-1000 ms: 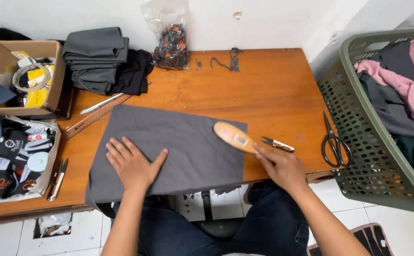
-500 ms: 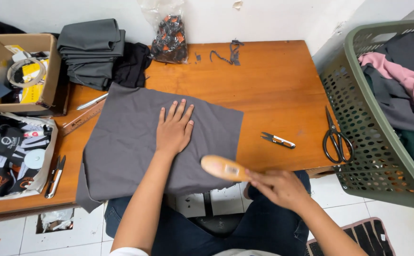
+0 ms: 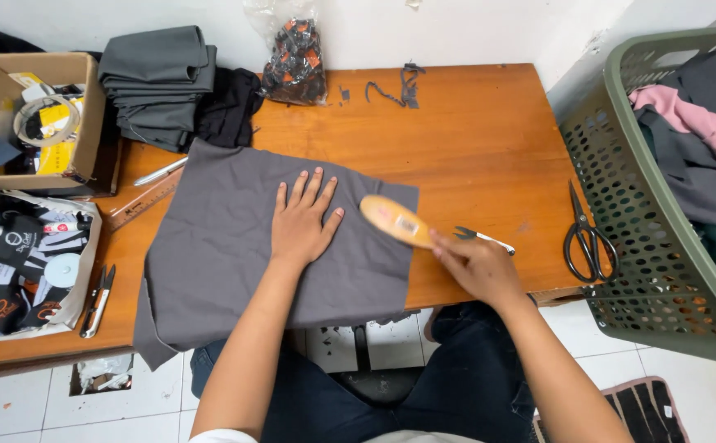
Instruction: The person trims the edges of a gray fabric piece using a small blade, then brushes the fabric surface with a hairbrush. The person works at a wooden table with tools and fabric scraps visible.
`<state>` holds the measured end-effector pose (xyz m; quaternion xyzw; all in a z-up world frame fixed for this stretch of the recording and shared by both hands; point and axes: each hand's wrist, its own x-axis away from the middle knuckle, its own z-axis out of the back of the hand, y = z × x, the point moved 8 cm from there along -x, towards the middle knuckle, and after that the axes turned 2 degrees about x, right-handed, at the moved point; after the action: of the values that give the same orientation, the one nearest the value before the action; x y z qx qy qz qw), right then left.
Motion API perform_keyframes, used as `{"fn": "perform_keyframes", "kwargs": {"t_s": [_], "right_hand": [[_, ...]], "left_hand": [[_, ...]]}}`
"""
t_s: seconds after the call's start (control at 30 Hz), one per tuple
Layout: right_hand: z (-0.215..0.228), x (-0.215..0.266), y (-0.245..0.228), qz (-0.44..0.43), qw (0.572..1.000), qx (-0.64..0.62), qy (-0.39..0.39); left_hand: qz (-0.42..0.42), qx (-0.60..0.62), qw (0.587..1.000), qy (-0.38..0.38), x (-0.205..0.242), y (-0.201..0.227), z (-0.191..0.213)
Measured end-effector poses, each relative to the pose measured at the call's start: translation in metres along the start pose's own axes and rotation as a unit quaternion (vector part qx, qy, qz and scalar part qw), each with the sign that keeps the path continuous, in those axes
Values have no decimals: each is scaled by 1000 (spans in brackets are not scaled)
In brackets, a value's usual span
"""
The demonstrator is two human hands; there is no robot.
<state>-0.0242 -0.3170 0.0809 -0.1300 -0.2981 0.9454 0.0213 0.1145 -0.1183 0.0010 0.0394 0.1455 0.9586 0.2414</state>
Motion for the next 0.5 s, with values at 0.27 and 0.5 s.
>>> {"fn": "perform_keyframes", "kwargs": {"t_s": [0.27, 0.5], "right_hand": [[13, 92, 46, 49, 978, 10, -202], [20, 83, 19, -33, 997, -2, 64]], "left_hand": [[-62, -3, 991, 115, -1, 4, 5], [-134, 11, 956, 259, 30, 23, 42]]}}
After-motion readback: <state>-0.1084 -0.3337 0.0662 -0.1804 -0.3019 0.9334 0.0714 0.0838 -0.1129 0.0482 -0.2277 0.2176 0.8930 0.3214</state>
